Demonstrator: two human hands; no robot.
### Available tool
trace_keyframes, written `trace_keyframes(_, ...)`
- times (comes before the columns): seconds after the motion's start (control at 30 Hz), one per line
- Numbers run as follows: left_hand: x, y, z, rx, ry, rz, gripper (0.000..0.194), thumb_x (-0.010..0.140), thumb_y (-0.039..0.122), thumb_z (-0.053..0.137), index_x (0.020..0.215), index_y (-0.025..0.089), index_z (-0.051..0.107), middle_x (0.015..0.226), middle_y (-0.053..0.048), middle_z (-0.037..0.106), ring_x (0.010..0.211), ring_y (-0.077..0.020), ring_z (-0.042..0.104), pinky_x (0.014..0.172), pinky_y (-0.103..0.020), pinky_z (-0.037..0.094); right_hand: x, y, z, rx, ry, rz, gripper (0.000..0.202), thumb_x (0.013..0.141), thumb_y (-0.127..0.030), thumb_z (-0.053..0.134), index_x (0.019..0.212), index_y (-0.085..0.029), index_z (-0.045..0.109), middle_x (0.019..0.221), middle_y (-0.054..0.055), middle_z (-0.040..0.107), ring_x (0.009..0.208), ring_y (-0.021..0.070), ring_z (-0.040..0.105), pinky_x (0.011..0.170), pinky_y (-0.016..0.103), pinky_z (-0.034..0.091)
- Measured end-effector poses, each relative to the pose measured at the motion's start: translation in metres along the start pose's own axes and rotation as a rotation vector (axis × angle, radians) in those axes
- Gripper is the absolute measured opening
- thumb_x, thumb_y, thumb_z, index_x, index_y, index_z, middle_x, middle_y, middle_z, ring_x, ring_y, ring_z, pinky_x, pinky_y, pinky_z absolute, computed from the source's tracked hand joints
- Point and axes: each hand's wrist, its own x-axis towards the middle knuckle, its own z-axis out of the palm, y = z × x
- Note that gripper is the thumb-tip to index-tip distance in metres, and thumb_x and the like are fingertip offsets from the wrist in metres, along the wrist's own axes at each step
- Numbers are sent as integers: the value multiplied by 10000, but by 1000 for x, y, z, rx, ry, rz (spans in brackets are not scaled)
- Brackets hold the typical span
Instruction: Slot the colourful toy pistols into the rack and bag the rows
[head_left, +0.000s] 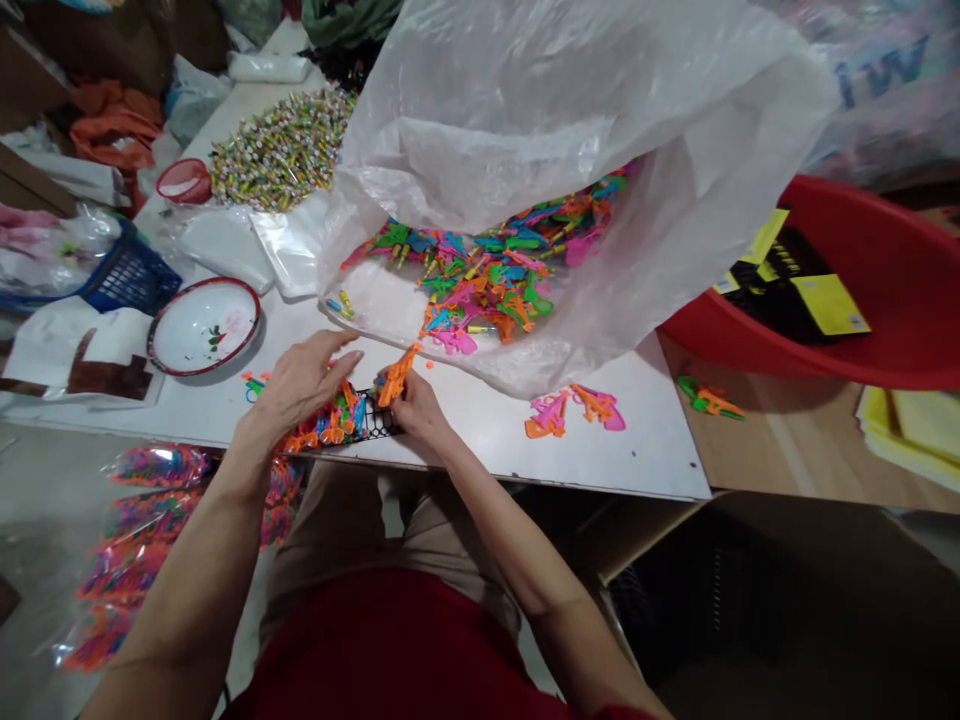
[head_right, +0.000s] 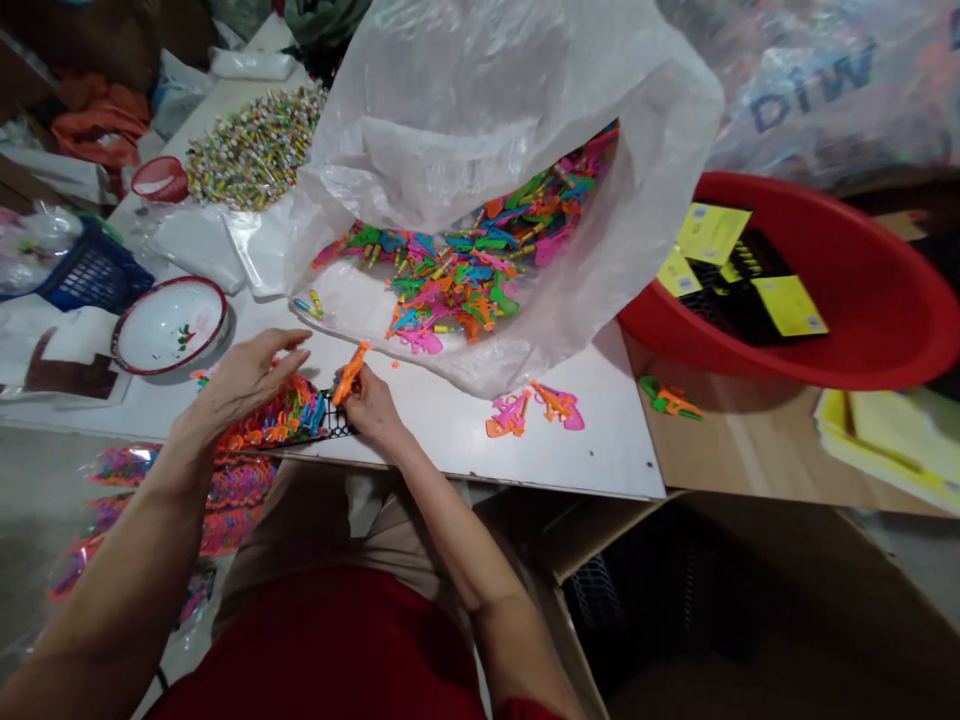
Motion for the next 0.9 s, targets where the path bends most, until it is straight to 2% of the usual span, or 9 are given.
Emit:
trace_keyframes(0.1, 0, 3, 3, 3, -112, -66, 530, 950, 516, 342, 1289, 182, 574, 1027, -83, 705, 946, -234, 651, 886, -352, 464, 11, -9, 3, -226, -124, -70, 243, 772, -132, 444, 996, -188, 522, 866, 27, 637, 794, 188, 607, 734, 292, 478)
trace_keyframes(0.17, -1, 2, 5, -10, -115, -71, 555, 938, 548, 365, 1322, 192, 548, 1033, -80, 705, 937, -235, 654, 871, -350, 465, 14, -13, 4, -381, -205, -122, 257, 771, -98, 439, 999, -188, 519, 909, 45, 641, 837, 202, 606, 758, 300, 473)
trace_keyframes(0.27, -2, -1, 6, -30, -106, -45, 619, 881, 620, 452, 1346, 218, 526, 1039, -67, 704, 885, -223, 655, 826, -337, 475, 14, -18, 5, -534, -259, -181, 310, 779, -63, 439, 1063, -169, 503, 999, 81, 632, 901, 210, 599, 787, 297, 470)
trace_keyframes(0.37, -3, -4, 5, -71, -93, -17, 617, 867, 628, 476, 1331, 227, 542, 1023, -57, 705, 844, -203, 652, 807, -319, 477, 15, -22, 5, -626, -285, -195, 273, 837, -71, 432, 1092, -149, 491, 1019, 100, 623, 921, 213, 592, 807, 299, 459)
trace_keyframes(0.5, -4, -5, 3, -113, -79, -12, 546, 904, 548, 447, 1302, 193, 563, 1013, -64, 708, 895, -203, 651, 843, -319, 476, 17, -27, 6, -693, -312, -161, 189, 910, -106, 418, 1077, -141, 499, 983, 96, 620, 870, 207, 591, 763, 290, 442)
trace_keyframes(0.77, -4, -4, 6, -12, -59, 20, 514, 909, 401, 404, 1343, 148, 510, 1153, -102, 678, 1014, -226, 640, 922, -358, 474, 11, -21, 4, -696, -280, -161, 101, 954, -174, 449, 1020, -177, 525, 1017, 71, 578, 903, 196, 565, 787, 283, 441)
trace_keyframes(0.9, -5, -4, 7, 21, -50, 60, 425, 879, 332, 396, 1204, 153, 602, 1087, -84, 702, 1003, -220, 647, 932, -362, 479, 12, -19, 11, -774, -281, -147, 158, 967, -165, 404, 1061, -193, 529, 1046, 83, 565, 954, 216, 554, 761, 300, 459)
